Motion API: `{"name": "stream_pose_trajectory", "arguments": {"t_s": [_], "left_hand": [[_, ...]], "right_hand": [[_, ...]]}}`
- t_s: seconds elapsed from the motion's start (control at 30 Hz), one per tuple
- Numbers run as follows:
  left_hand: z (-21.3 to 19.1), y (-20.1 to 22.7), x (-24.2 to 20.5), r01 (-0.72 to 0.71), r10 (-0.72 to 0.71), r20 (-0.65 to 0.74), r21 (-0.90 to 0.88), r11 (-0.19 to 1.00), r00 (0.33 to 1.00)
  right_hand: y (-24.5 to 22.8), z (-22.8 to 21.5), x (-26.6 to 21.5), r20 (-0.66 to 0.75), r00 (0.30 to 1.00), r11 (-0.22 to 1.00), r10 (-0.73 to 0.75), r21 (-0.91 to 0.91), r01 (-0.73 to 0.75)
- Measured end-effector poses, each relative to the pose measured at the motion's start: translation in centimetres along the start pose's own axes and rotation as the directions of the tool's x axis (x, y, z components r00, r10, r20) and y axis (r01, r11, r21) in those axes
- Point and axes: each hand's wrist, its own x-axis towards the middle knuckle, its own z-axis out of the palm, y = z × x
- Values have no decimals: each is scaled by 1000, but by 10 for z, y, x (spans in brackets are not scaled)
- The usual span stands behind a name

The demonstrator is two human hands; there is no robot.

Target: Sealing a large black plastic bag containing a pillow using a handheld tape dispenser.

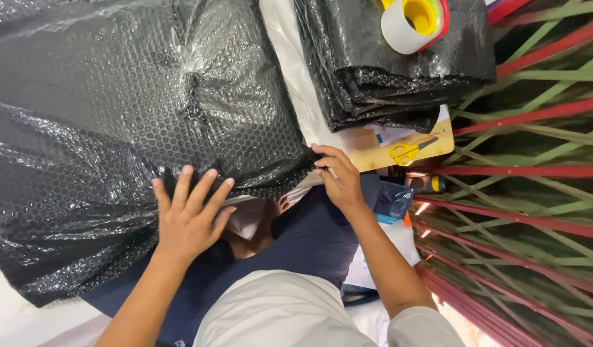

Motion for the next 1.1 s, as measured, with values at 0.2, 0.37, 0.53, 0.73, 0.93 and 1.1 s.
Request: {"name": "stream_pose_trajectory", "arguments": {"t_s": [0.2, 0.37, 0.53, 0.73, 0.93, 1.1], "left_hand": [[22, 26, 34, -43, 36, -55, -133, 990, 998], [21, 25, 36, -36, 25, -83, -131, 991, 996], [17, 29, 34, -4, -3, -61, -126, 992, 998], [7, 45, 69, -16, 10, -64, -101, 995, 998], [29, 66, 139, -130, 162, 107, -254, 958, 981], [33, 73, 129, -110, 158, 175, -255, 961, 972]], "right_hand": [[16, 15, 1, -82, 979, 979, 185, 107, -175], [15, 20, 10, -88, 936, 930, 342, 176, -323], [32, 29, 9, -55, 897, 872, 438, 270, -409], [48, 32, 1, -35, 847, 805, 531, 333, -491], [47, 29, -2, 3, 869, 838, 495, 264, -478], [52, 30, -15, 140, 841, 771, 522, 343, -536]]}}
